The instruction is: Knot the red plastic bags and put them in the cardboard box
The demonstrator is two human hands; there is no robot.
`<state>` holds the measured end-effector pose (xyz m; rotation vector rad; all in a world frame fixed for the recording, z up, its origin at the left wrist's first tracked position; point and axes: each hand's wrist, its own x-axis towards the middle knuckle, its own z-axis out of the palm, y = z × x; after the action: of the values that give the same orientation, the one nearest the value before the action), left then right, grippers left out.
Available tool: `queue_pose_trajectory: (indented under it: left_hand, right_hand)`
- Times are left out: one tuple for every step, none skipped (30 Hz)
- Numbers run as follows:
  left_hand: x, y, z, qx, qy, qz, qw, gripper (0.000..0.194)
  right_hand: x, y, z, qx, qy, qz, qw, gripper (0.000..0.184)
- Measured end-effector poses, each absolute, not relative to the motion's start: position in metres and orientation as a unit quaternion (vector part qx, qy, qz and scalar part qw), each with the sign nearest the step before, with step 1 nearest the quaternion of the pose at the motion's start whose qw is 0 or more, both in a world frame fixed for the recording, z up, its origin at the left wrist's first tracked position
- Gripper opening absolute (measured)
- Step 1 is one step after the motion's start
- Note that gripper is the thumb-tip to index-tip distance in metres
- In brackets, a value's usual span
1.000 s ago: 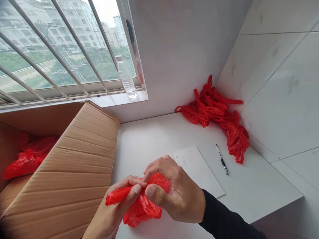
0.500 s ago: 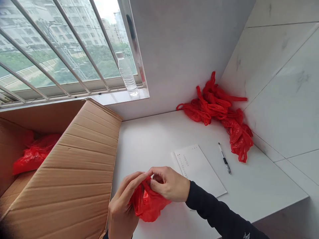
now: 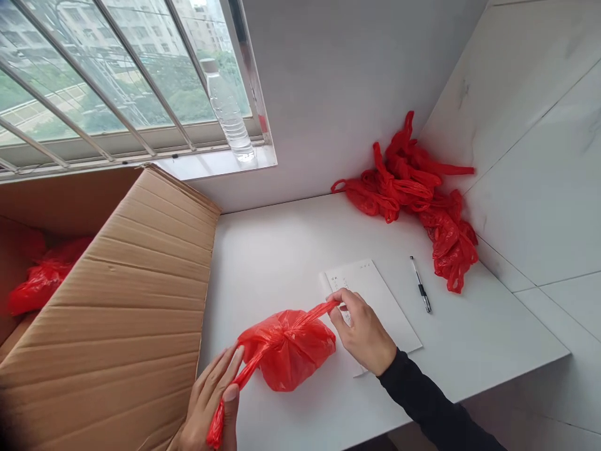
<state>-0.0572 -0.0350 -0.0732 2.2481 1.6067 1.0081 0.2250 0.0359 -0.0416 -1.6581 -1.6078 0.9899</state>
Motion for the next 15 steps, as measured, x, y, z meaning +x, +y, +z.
queue_pose_trajectory:
  left_hand:
    - [-0.051, -0.033, -0.074, 0.772, 0.536, 0.33, 0.093, 0.06]
    - [-0.043, -0.03, -0.074, 0.793, 0.519, 0.311, 0.076, 0.061]
    - [-0.036, -0.027, -0.075, 0.816, 0.498, 0.287, 0.052, 0.062]
    - [-0.028, -0.024, -0.077, 0.837, 0.48, 0.262, 0.027, 0.063]
    - [-0.023, -0.021, -0.08, 0.851, 0.468, 0.238, 0.0, 0.062]
    - [-0.019, -0.02, -0.084, 0.856, 0.466, 0.223, -0.024, 0.06]
    - [-0.016, -0.019, -0.09, 0.854, 0.472, 0.214, -0.045, 0.058]
    - [-0.016, -0.019, -0.096, 0.849, 0.479, 0.211, -0.067, 0.057]
    - [-0.016, -0.02, -0.104, 0.841, 0.49, 0.211, -0.091, 0.056]
    - [-0.017, -0.02, -0.111, 0.834, 0.496, 0.213, -0.116, 0.056]
    - [-0.019, -0.021, -0.12, 0.825, 0.501, 0.217, -0.142, 0.057]
    - [-0.02, -0.022, -0.128, 0.818, 0.504, 0.222, -0.166, 0.058]
    - [-0.021, -0.022, -0.135, 0.811, 0.504, 0.231, -0.19, 0.057]
    - [-0.02, -0.022, -0.142, 0.803, 0.502, 0.242, -0.211, 0.056]
    - [-0.02, -0.022, -0.149, 0.796, 0.499, 0.256, -0.229, 0.054]
  right_hand:
    - [0.218, 0.031, -0.042, -0.624, -0.6, 0.373, 0.332, 0.018]
    - [0.209, 0.025, -0.044, -0.615, -0.598, 0.372, 0.353, 0.02]
    - [0.199, 0.018, -0.047, -0.6, -0.607, 0.37, 0.367, 0.022]
    - [0.189, 0.01, -0.052, -0.583, -0.626, 0.364, 0.368, 0.023]
    - [0.18, 0.002, -0.061, -0.568, -0.653, 0.353, 0.356, 0.023]
    - [0.173, -0.006, -0.073, -0.552, -0.685, 0.331, 0.342, 0.022]
    - [0.168, -0.014, -0.088, -0.549, -0.711, 0.296, 0.325, 0.023]
    - [0.165, -0.019, -0.105, -0.557, -0.726, 0.246, 0.32, 0.024]
    - [0.163, -0.022, -0.124, -0.553, -0.745, 0.197, 0.318, 0.024]
    - [0.162, -0.023, -0.143, -0.527, -0.773, 0.146, 0.323, 0.025]
    - [0.162, -0.023, -0.16, -0.506, -0.791, 0.118, 0.323, 0.026]
    - [0.161, -0.021, -0.175, -0.493, -0.796, 0.092, 0.34, 0.026]
    - [0.16, -0.019, -0.187, -0.491, -0.794, 0.081, 0.35, 0.024]
    - [0.158, -0.018, -0.197, -0.494, -0.788, 0.074, 0.361, 0.022]
    - [0.156, -0.017, -0.205, -0.5, -0.779, 0.072, 0.371, 0.02]
